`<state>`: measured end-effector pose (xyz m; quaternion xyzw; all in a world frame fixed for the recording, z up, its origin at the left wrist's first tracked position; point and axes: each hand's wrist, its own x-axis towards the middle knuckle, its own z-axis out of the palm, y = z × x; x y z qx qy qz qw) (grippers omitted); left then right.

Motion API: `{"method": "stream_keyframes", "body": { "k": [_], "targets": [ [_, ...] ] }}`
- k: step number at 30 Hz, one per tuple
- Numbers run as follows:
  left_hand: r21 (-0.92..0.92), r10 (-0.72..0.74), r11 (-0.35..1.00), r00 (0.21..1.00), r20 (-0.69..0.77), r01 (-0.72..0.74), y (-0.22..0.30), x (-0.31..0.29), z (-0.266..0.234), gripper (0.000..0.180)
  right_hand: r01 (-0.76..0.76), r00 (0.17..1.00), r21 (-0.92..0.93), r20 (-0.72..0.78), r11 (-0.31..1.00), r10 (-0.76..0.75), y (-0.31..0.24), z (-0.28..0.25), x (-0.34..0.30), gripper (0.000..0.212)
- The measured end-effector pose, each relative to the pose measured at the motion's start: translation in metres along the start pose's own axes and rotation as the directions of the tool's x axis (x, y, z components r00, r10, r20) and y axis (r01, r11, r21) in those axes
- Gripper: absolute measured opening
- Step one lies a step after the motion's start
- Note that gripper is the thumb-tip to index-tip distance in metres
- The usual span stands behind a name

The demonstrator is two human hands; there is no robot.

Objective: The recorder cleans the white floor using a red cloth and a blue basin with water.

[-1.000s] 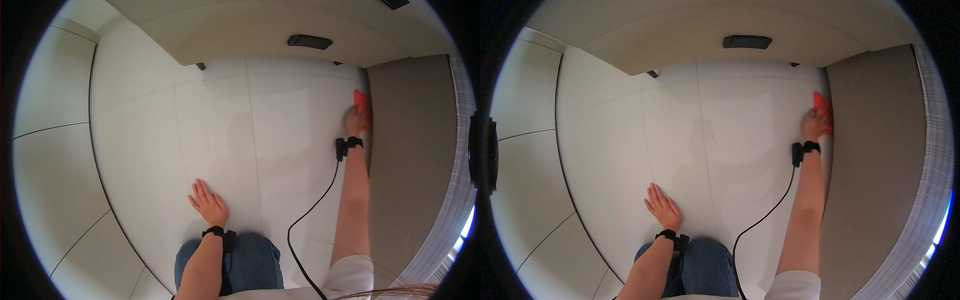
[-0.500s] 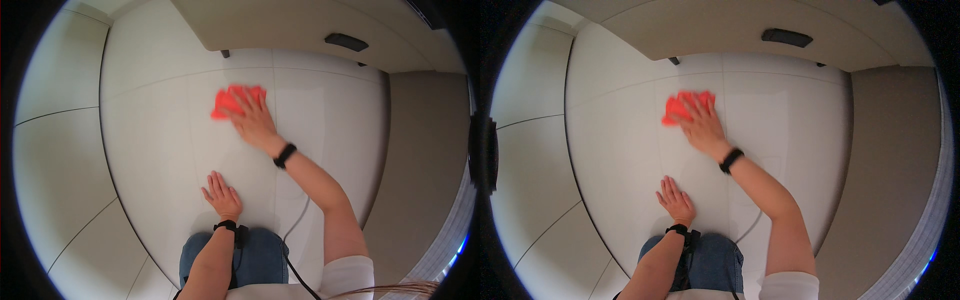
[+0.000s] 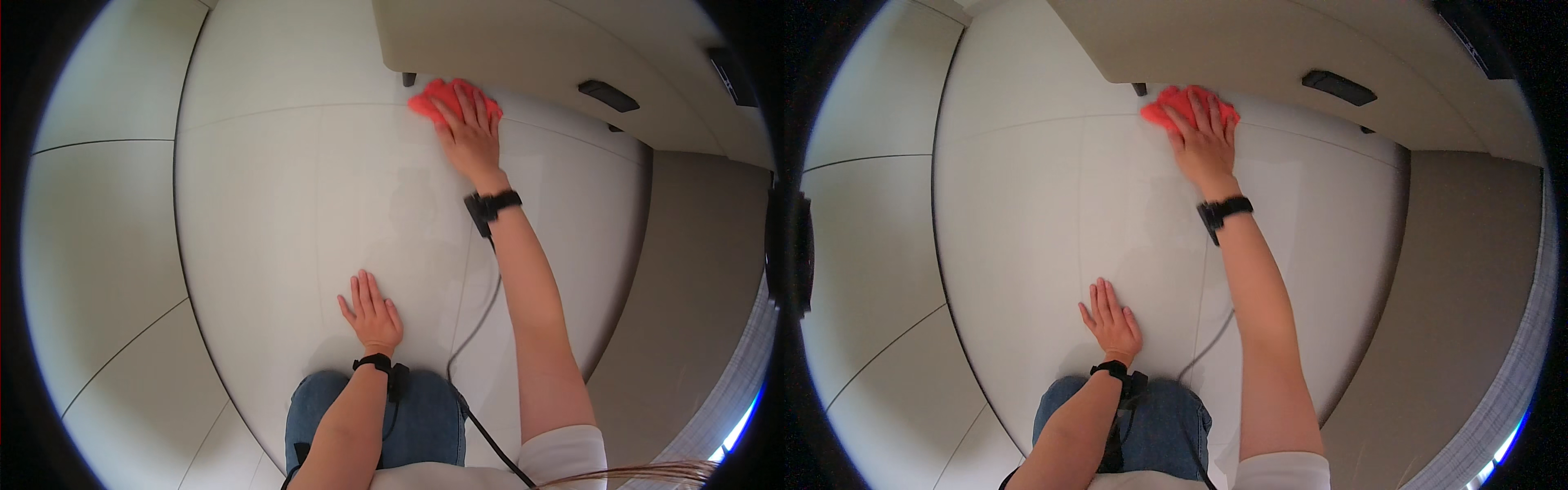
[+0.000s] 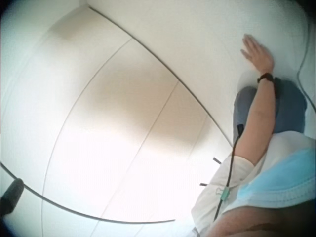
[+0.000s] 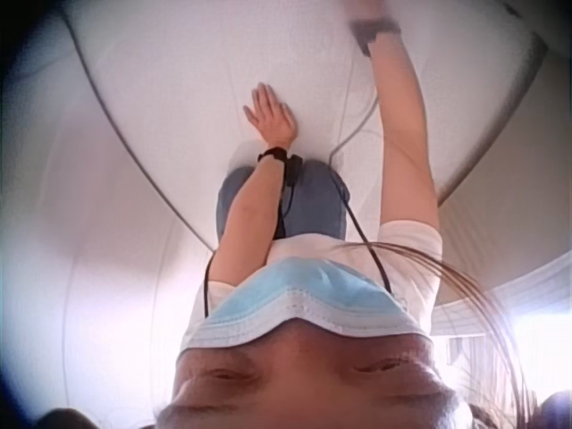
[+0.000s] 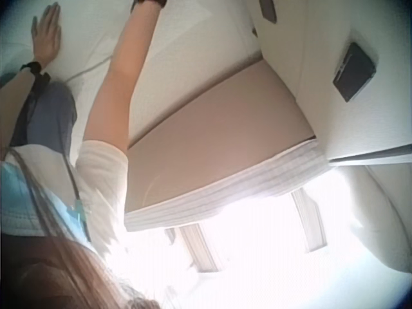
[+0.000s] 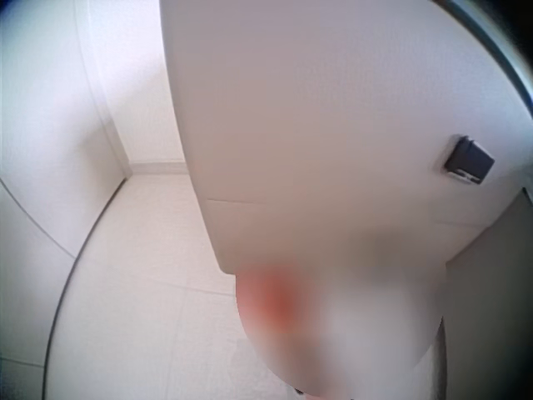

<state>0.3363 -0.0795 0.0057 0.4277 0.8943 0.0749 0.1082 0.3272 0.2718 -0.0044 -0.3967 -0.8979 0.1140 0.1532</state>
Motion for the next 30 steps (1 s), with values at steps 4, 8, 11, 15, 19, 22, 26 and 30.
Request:
{"method": "stream_keyframes", "body": {
  "k": [4,8,11,15,19,22,26,30],
  "targets": [
    [0.011,0.016,1.000,0.999,-0.031,-0.015,0.001,0.000,0.005,0.058,-0.157,0.986,0.012,-0.052,0.988,0.157,-0.012,0.019,0.024,0.042],
    [0.018,0.028,0.999,0.999,-0.022,-0.028,0.004,0.001,0.004,0.058,-0.004,0.999,-0.026,-0.033,1.000,0.004,-0.010,0.012,-0.001,0.044],
    [0.030,0.017,0.999,1.000,0.007,-0.017,0.003,0.000,0.001,0.059,0.234,0.969,0.056,0.066,0.971,-0.238,-0.033,-0.004,-0.066,0.044],
    [0.030,0.017,0.999,0.999,-0.027,-0.017,0.000,-0.001,0.003,0.060,0.356,0.860,0.230,0.299,0.906,-0.414,-0.074,-0.036,-0.174,0.045],
    [0.053,0.041,0.998,0.998,-0.045,-0.039,-0.002,-0.001,0.006,0.060,0.289,0.885,0.274,0.291,0.918,-0.365,-0.079,-0.042,-0.199,0.046],
    [0.023,0.018,1.000,1.000,-0.005,-0.018,0.001,0.002,0.003,0.060,0.341,0.906,0.174,0.199,0.924,-0.372,-0.040,-0.026,-0.167,0.041],
    [0.045,0.015,0.999,1.000,-0.026,-0.014,0.001,0.003,0.000,0.059,0.014,0.999,-0.206,-0.036,0.978,-0.022,0.048,-0.022,-0.072,0.045],
    [0.044,0.023,0.999,0.999,-0.031,-0.022,0.002,0.002,0.003,0.060,-0.254,0.965,-0.149,0.024,0.956,0.261,0.096,-0.016,-0.021,0.048]
  ]
}}
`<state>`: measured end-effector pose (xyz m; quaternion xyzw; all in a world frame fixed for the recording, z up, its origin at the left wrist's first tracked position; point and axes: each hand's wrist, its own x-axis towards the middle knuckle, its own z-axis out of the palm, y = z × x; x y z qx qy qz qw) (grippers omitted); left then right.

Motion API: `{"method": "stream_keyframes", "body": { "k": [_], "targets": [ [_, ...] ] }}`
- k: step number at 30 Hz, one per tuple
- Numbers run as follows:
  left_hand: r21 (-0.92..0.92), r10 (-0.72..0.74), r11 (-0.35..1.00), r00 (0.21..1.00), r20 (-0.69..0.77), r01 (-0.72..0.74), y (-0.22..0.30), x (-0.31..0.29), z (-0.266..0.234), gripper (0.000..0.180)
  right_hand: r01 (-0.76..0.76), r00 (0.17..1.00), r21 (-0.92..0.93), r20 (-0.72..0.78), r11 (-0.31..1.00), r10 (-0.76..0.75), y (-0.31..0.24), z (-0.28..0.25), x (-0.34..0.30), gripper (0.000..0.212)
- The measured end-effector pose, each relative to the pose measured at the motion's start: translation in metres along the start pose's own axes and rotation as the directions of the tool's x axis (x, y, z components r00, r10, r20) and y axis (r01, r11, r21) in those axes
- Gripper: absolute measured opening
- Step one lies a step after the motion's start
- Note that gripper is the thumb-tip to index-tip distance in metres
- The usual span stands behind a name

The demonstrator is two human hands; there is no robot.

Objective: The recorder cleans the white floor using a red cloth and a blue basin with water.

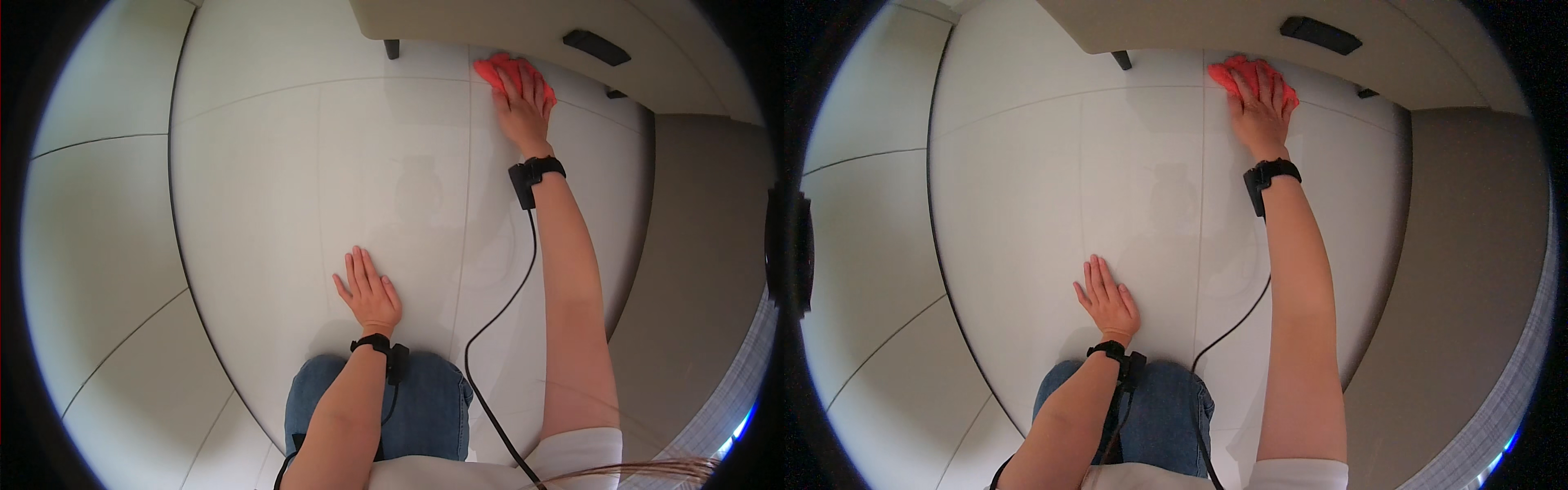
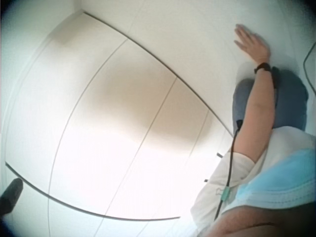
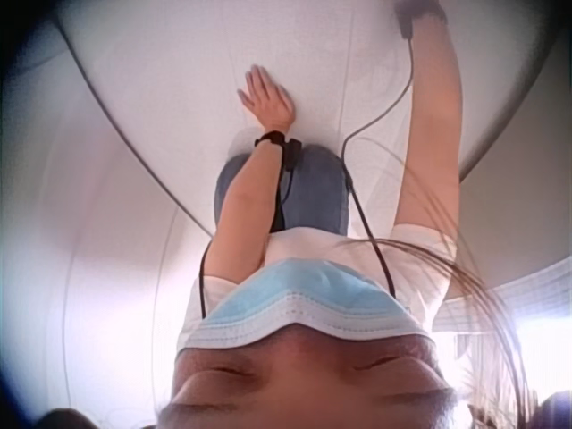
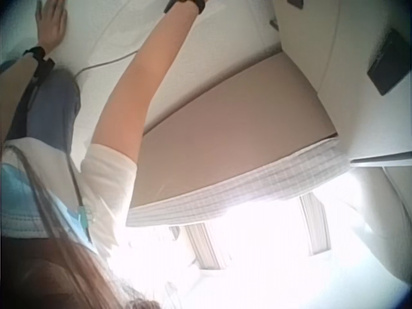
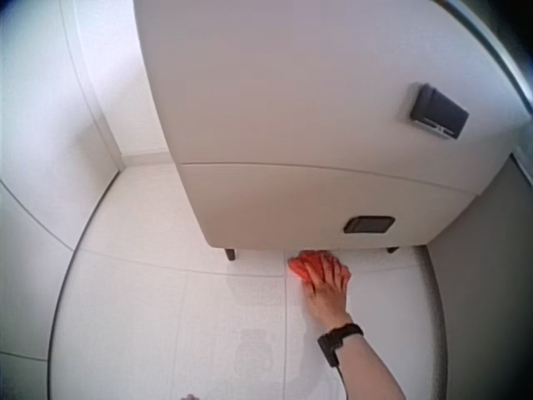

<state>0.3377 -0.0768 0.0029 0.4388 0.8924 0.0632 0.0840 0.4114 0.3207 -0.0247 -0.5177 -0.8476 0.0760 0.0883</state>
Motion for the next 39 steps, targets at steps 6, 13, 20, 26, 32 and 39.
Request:
{"method": "stream_keyframes", "body": {
  "k": [6,13,20,26,32,39],
  "targets": [
    [-0.008,0.006,1.000,1.000,0.018,-0.006,0.005,0.001,0.001,0.060,0.022,0.997,-0.040,-0.067,0.999,-0.025,0.002,-0.001,-0.023,0.047],
    [-0.013,-0.013,1.000,0.999,-0.029,0.013,0.002,0.000,0.000,0.060,0.514,0.783,0.186,0.296,0.837,-0.547,-0.011,-0.051,-0.308,0.031],
    [-0.028,0.014,1.000,1.000,-0.012,-0.014,0.008,0.003,-0.004,0.059,0.429,0.694,0.295,0.496,0.854,-0.521,0.006,-0.085,-0.420,0.039],
    [-0.001,0.004,1.000,0.997,-0.071,-0.004,0.003,0.002,-0.002,0.057,0.317,0.913,0.169,0.211,0.933,-0.348,-0.029,-0.063,-0.254,0.043],
    [0.006,-0.015,1.000,0.998,-0.060,0.015,0.002,-0.004,0.008,0.057,0.244,0.960,0.083,0.117,0.966,-0.253,-0.035,-0.014,-0.105,0.045],
    [0.000,-0.002,1.000,0.993,-0.117,0.002,-0.004,0.003,0.005,0.056,0.282,0.956,0.031,0.069,0.959,-0.284,-0.037,0.003,-0.088,0.046]
  ]
}}
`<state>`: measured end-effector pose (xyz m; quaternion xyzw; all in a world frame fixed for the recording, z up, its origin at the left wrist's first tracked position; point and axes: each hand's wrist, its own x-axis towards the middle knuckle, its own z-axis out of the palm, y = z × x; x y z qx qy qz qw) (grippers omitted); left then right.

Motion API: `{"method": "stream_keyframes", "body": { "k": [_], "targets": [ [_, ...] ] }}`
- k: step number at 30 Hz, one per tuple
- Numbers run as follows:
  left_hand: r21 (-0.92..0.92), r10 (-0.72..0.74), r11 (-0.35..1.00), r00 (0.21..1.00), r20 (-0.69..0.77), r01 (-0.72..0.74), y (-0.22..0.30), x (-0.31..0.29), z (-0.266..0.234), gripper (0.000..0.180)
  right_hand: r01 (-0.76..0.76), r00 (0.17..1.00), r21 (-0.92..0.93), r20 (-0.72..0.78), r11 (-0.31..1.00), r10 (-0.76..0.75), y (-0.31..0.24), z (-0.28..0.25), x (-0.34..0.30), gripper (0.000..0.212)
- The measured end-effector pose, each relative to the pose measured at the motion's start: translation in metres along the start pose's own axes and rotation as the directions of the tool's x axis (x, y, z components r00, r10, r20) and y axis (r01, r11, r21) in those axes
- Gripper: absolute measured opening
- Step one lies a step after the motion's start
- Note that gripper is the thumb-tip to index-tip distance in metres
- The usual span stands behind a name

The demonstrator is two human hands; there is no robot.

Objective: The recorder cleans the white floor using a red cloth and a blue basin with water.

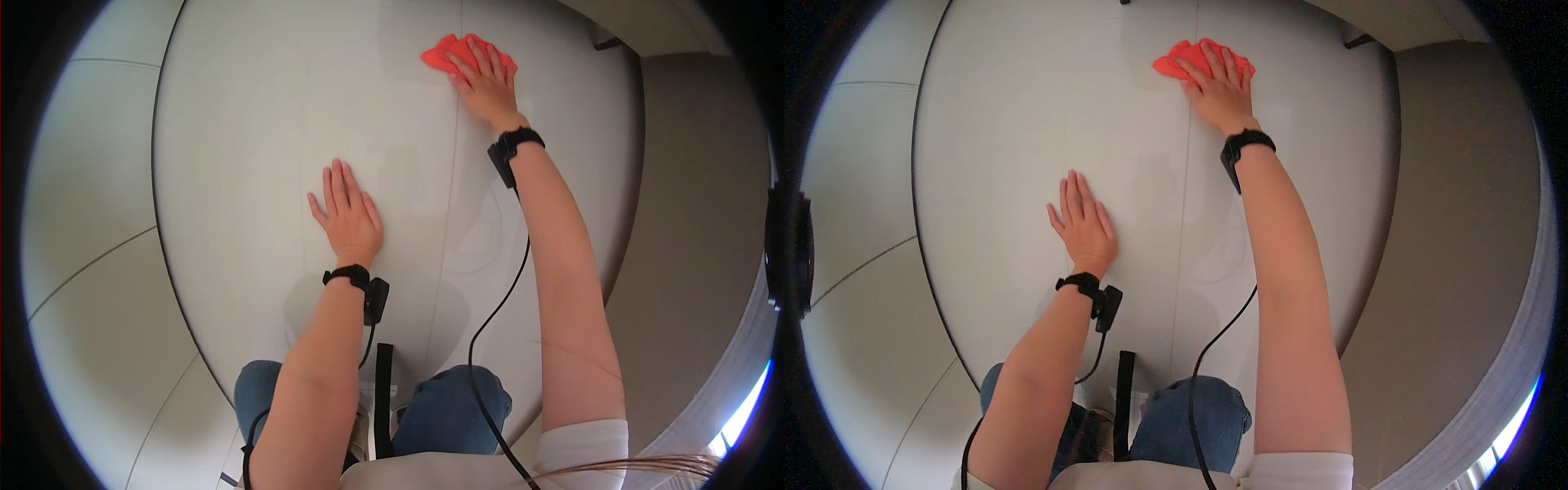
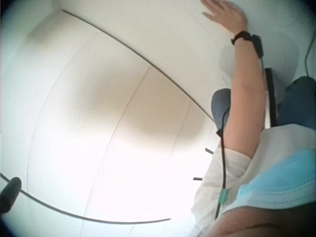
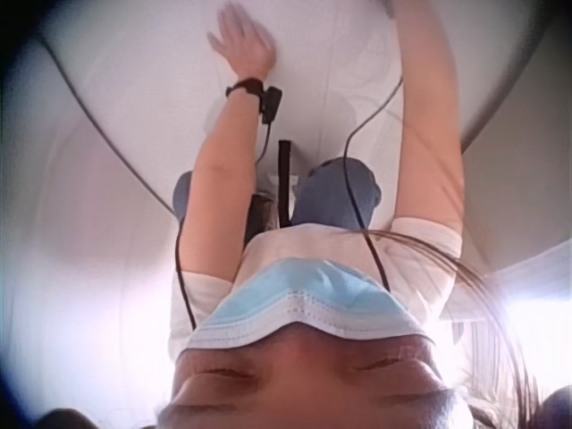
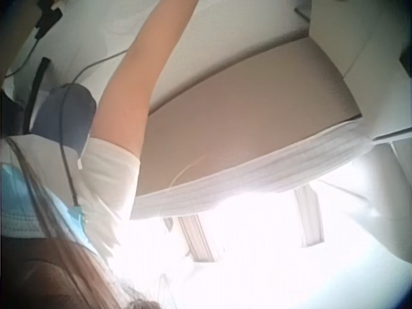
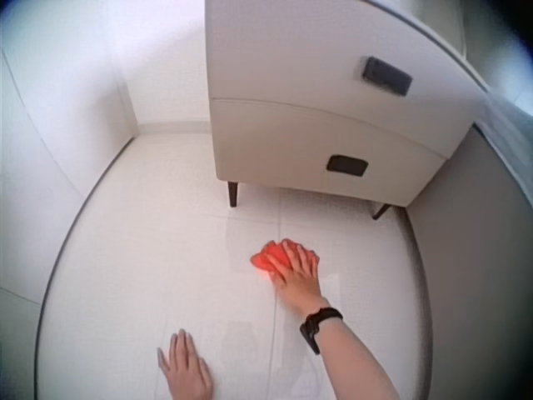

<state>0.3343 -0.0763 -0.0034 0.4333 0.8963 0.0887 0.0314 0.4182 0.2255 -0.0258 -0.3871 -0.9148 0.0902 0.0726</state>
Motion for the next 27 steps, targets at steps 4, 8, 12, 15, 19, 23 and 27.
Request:
{"method": "stream_keyframes", "body": {
  "k": [4,8,12,15,19,23,27],
  "targets": [
    [-0.009,0.028,1.000,0.997,-0.077,-0.028,0.002,-0.002,0.002,0.054,-0.021,1.000,0.029,0.001,0.999,0.021,-0.006,-0.006,-0.009,0.047],
    [-0.013,0.028,0.999,0.991,-0.128,-0.030,0.006,0.001,0.007,0.053,0.153,0.987,-0.110,-0.021,0.982,-0.157,-0.025,-0.005,-0.073,0.046],
    [0.029,0.020,0.999,0.986,-0.163,-0.016,-0.001,0.002,0.011,0.052,0.368,0.927,0.128,0.024,0.921,-0.374,-0.065,-0.031,-0.205,0.040],
    [0.045,0.013,0.999,0.987,-0.162,-0.006,-0.002,0.004,0.017,0.052,0.366,0.901,0.233,0.155,0.901,-0.406,-0.075,-0.050,-0.280,0.038],
    [-0.017,0.053,0.998,0.981,-0.189,-0.057,-0.001,0.006,0.023,0.052,0.296,0.955,0.085,-0.022,0.951,-0.295,-0.031,-0.043,-0.281,0.037],
    [0.019,0.080,0.997,0.977,-0.196,-0.078,-0.019,0.008,0.018,0.052,-0.239,0.937,-0.060,-0.276,0.969,0.214,0.111,-0.046,-0.274,0.042],
    [-0.439,0.058,0.888,0.981,-0.186,-0.136,-0.037,-0.013,0.021,0.052,-0.710,0.693,0.017,-0.156,0.704,0.703,0.270,-0.023,-0.316,0.058]
  ]
}}
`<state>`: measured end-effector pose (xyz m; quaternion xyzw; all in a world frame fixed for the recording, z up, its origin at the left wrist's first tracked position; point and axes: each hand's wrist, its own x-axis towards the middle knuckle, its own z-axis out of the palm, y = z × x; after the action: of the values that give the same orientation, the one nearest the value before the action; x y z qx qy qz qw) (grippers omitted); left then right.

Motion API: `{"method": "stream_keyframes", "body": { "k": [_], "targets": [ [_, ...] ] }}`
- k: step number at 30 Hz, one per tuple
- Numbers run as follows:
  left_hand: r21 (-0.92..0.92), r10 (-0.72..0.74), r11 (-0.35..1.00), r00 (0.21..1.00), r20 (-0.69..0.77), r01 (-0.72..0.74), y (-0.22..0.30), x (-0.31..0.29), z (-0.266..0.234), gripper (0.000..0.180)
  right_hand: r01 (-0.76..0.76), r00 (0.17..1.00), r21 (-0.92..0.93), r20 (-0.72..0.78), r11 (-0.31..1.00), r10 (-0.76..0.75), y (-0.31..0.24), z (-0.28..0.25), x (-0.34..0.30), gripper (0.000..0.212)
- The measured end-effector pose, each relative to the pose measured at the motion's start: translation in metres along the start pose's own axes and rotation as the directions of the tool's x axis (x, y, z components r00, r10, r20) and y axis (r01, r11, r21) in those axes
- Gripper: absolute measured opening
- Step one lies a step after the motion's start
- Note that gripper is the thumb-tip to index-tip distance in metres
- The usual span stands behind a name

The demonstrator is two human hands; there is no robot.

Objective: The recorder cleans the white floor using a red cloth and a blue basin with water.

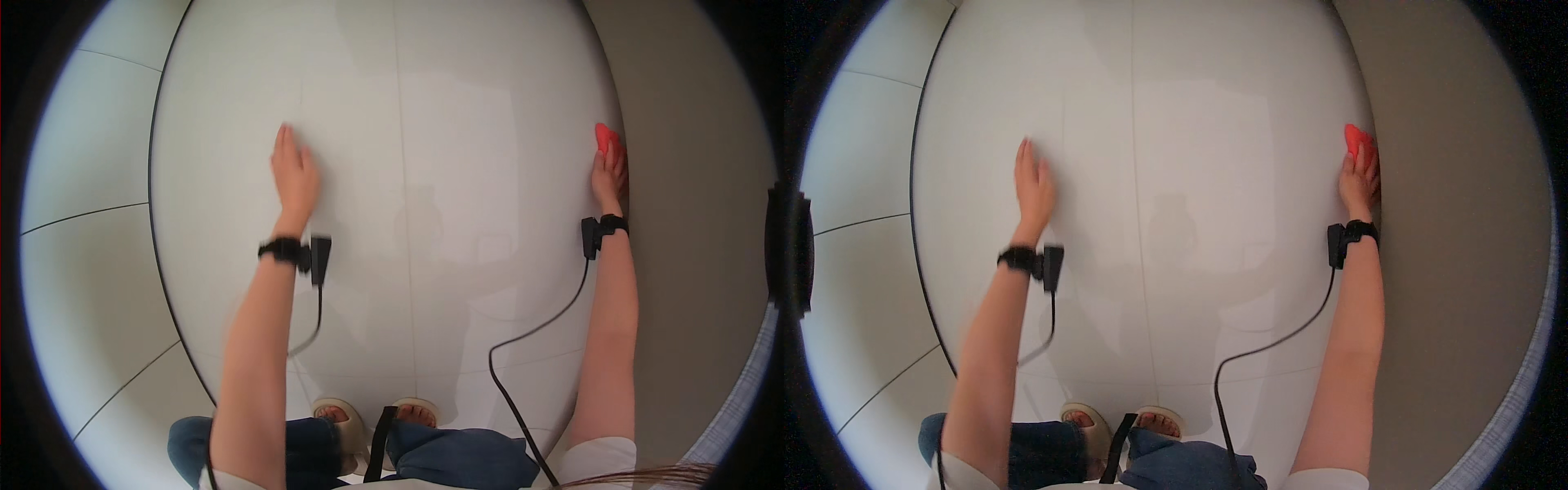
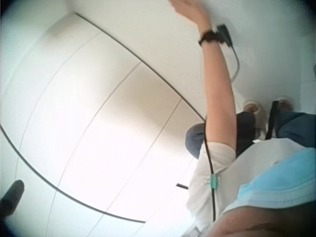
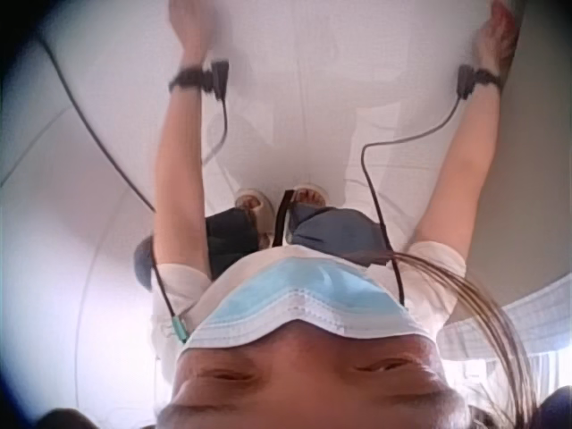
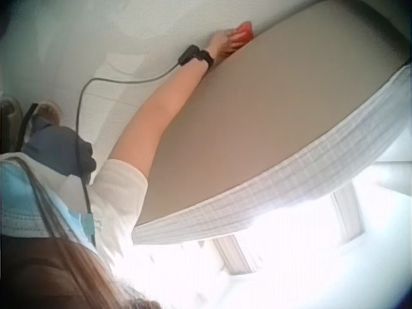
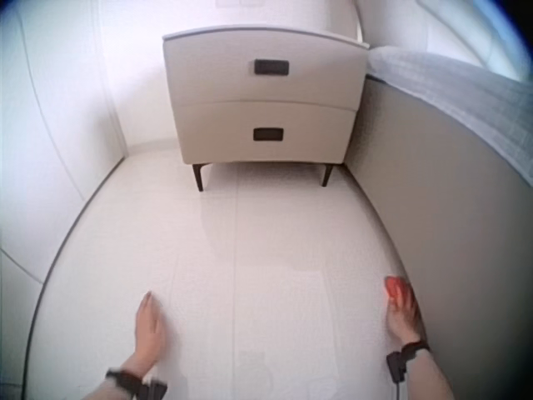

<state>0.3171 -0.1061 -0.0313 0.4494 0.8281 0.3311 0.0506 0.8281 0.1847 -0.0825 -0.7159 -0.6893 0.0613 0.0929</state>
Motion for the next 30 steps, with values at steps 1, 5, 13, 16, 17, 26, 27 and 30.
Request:
{"method": "stream_keyframes", "body": {
  "k": [1,5,13,16,17,26,27,30],
  "targets": [
    [0.084,-0.051,0.995,0.998,-0.022,0.052,0.003,-0.025,-0.009,0.052,-0.078,0.995,0.022,0.065,0.997,0.076,-0.005,0.000,-0.003,0.059],
    [0.476,-0.249,0.834,0.960,-0.128,0.280,0.040,-0.129,-0.046,0.056,-0.294,0.951,0.051,0.115,0.955,0.287,-0.035,-0.018,-0.004,0.059],
    [0.486,-0.468,0.733,0.872,-0.146,0.475,0.039,-0.180,-0.056,0.062,0.240,0.971,-0.097,0.006,0.966,-0.241,-0.156,-0.020,-0.033,0.055],
    [0.521,-0.442,0.712,0.877,-0.188,0.470,0.032,-0.181,-0.053,0.061,0.614,0.789,0.075,-0.050,0.786,-0.612,-0.249,-0.011,-0.128,0.043],
    [0.531,-0.436,0.707,0.879,-0.194,0.467,0.029,-0.182,-0.058,0.061,0.742,0.665,0.137,-0.031,0.656,-0.746,-0.271,-0.013,-0.169,0.040],
    [0.515,-0.450,0.711,0.872,-0.190,0.479,0.026,-0.185,-0.068,0.063,0.889,0.306,0.341,0.052,0.305,-0.951,-0.318,-0.036,-0.230,0.037],
    [0.501,-0.452,0.724,0.875,-0.174,0.474,0.026,-0.185,-0.067,0.064,0.886,0.388,0.267,0.018,0.379,-0.921,-0.324,-0.024,-0.194,0.039],
    [0.471,-0.450,0.750,0.880,-0.152,0.465,0.030,-0.183,-0.060,0.065,0.620,0.784,-0.030,-0.010,0.784,-0.621,-0.341,0.011,-0.076,0.047]
  ]
}}
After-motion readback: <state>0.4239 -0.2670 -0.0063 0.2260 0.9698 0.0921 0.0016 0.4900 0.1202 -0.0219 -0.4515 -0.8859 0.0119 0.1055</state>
